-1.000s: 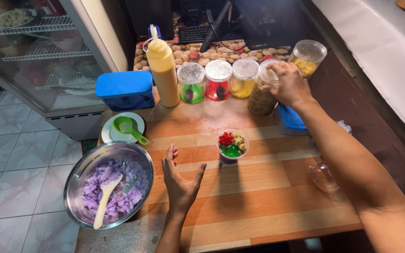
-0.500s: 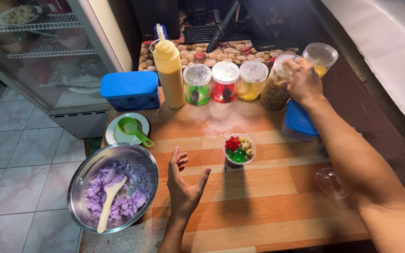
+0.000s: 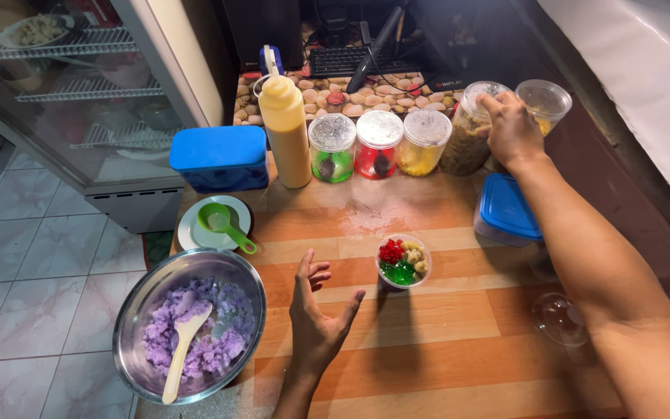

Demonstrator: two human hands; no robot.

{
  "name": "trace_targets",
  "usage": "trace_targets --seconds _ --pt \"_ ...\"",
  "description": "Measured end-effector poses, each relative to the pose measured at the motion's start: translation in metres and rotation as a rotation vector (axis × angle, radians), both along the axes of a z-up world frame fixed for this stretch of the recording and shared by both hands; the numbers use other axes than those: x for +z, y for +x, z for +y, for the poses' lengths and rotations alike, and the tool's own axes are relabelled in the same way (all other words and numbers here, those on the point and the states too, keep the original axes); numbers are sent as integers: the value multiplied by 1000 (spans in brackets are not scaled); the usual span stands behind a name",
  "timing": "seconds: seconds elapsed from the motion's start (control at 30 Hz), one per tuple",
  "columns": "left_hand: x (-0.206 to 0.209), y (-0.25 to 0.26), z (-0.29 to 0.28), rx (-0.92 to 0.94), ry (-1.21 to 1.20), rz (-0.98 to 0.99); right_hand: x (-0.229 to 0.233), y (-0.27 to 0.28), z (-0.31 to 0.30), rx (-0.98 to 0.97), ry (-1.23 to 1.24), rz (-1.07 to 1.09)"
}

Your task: The person scoops purple shaved ice into a clear plastic cup using a wooden spoon. They then add green jelly, red jelly, and yellow beans from separate containers into the cup, layering the ingredients.

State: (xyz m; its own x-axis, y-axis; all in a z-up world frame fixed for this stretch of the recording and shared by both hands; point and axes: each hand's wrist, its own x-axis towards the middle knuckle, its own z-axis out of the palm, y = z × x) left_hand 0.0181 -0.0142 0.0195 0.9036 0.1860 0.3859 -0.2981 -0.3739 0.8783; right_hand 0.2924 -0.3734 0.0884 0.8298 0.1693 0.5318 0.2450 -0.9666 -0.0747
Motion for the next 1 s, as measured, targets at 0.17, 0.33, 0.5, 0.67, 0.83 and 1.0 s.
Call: trace_targets --seconds 0.17,0.33,0.5,0.67,0.83,1.0 --pt "0 5 2 5 -14 16 -6 13 -4 -6 -11 -4" --pt "-1 7 4 5 -18 20 -1 21 0 -96 -301 -79" --pt "-1 7 2 9 -20 6 -3 29 35 146 -259 96" --pt "-1 2 0 -4 1 -18 -8 49 67 132 -440 385" --pt "0 -11 0 -30 3 35 -22 63 82 139 -415 484" --pt "-3 -17 -1 -56 -18 77 -25 53 83 137 -416 438"
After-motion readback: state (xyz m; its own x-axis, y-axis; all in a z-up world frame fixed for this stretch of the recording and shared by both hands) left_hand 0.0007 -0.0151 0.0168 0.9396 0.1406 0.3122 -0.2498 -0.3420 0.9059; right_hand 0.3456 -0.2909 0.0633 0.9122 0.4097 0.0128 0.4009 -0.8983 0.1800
